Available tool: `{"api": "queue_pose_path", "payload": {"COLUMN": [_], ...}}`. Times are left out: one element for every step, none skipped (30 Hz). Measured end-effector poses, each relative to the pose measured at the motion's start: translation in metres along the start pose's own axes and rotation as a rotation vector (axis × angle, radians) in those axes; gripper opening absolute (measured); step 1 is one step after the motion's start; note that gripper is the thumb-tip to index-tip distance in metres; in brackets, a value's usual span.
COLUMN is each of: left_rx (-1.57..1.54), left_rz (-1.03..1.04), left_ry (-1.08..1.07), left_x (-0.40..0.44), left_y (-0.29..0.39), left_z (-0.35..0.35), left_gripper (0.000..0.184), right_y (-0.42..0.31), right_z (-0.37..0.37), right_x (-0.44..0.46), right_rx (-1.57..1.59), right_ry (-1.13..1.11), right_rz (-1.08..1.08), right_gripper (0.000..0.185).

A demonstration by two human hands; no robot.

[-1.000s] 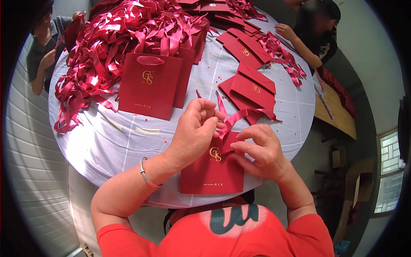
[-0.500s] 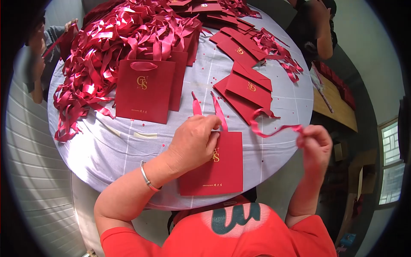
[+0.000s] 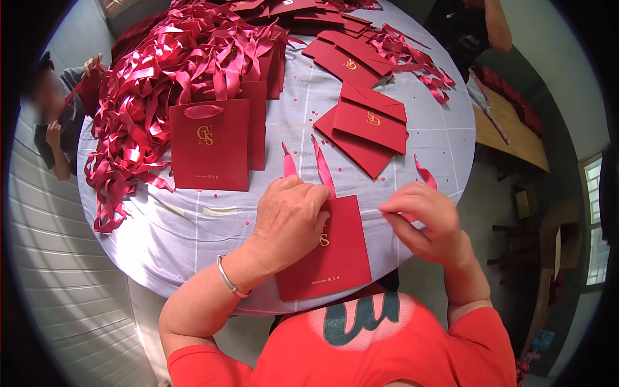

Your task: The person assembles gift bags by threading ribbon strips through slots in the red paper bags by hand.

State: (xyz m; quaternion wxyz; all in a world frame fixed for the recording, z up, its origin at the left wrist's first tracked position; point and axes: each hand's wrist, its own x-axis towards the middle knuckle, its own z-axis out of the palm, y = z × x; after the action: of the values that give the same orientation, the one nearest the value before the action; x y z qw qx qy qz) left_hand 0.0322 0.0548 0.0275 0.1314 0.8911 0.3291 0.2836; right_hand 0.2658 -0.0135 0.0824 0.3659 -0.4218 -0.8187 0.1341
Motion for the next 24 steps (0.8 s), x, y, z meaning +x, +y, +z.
{"api": "queue_pose_path", "payload": {"left_rx": [0.0,0.004,0.009,0.009,-0.027,-0.064,-0.062,-0.112,-0.162,-0.162,-0.335,-0.509,-0.511,-0.586,-0.66,-0.69,-0.69,-0.645,-0.601,-0.603,-0.59,-0.575,-0.576,-0.543], "left_rz": [-0.002,-0.039,-0.077,-0.078,-0.129,-0.182,-0.189,-0.207,-0.225,-0.23,-0.319,-0.408,-0.411,-0.489,-0.567,-0.563,-0.564,-0.566,-0.568,-0.571,-0.541,-0.508,-0.51,-0.494], "left_ry": [-0.01,-0.042,-0.073,-0.079,-0.086,-0.093,-0.099,-0.12,-0.142,-0.152,-0.204,-0.254,-0.264,-0.323,-0.382,-0.396,-0.401,-0.431,-0.46,-0.46,-0.435,-0.409,-0.408,-0.395], "left_x": [0.0,0.0,0.0,-0.001,-0.002,-0.002,-0.001,-0.001,0.0,0.0,0.001,0.002,0.003,0.006,0.007,0.006,0.008,0.011,0.012,0.011,0.011,0.01,0.01,0.01], "left_y": [0.001,0.002,0.003,0.004,0.006,0.006,0.006,0.005,0.004,0.002,0.0,-0.003,-0.005,-0.007,-0.01,-0.012,-0.013,-0.012,-0.012,-0.012,-0.012,-0.012,-0.011,-0.01], "left_z": [-0.002,-0.003,-0.004,-0.003,-0.001,0.0,0.0,0.0,-0.001,-0.001,-0.001,0.0,-0.001,-0.003,-0.004,-0.003,-0.005,-0.009,-0.011,-0.01,-0.009,-0.009,-0.009,-0.009], "left_gripper": [0.03,0.029,0.028,0.028,0.026,0.024,0.024,0.023,0.022,0.022,0.02,0.02,0.02,0.019,0.018,0.015,0.015,0.013,0.012,0.012,0.011,0.011,0.011,0.011], "right_y": [0.007,0.013,0.015,0.015,0.015,0.015,0.016,0.017,0.018,0.022,0.021,0.019,0.019,0.018,0.017,0.017,0.017,0.018,0.018,0.018,0.018,0.019,0.02,0.02], "right_z": [0.01,0.016,0.023,0.03,0.035,0.04,0.042,0.044,0.045,0.051,0.054,0.055,0.055,0.054,0.054,0.054,0.054,0.054,0.054,0.054,0.056,0.057,0.059,0.061], "right_x": [0.001,0.002,0.0,-0.004,-0.008,-0.01,-0.01,-0.01,-0.01,-0.011,-0.011,-0.009,-0.008,-0.009,-0.011,-0.012,-0.013,-0.012,-0.011,-0.009,-0.009,-0.008,-0.008,-0.007], "right_rx": [0.006,0.033,0.039,0.142,0.245,0.294,0.303,0.275,0.246,0.225,0.233,0.231,0.228,0.23,0.224,0.218,0.234,0.235,0.21,0.185,0.188,0.159,0.13,0.13], "right_ry": [-0.028,-0.047,-0.045,-0.052,-0.061,-0.065,-0.068,-0.098,-0.126,-0.104,-0.103,-0.082,-0.06,-0.058,-0.062,-0.066,-0.087,-0.088,-0.069,-0.052,-0.056,-0.034,-0.013,-0.016], "right_rz": [0.007,0.023,0.028,0.159,0.288,0.368,0.372,0.31,0.248,0.184,0.193,0.17,0.146,0.155,0.15,0.143,0.145,0.148,0.135,0.121,0.122,0.117,0.113,0.113], "right_gripper": [0.027,0.026,0.026,0.025,0.026,0.023,0.023,0.022,0.02,0.018,0.018,0.016,0.014,0.014,0.015,0.016,0.019,0.019,0.02,0.021,0.021,0.023,0.026,0.026]}}
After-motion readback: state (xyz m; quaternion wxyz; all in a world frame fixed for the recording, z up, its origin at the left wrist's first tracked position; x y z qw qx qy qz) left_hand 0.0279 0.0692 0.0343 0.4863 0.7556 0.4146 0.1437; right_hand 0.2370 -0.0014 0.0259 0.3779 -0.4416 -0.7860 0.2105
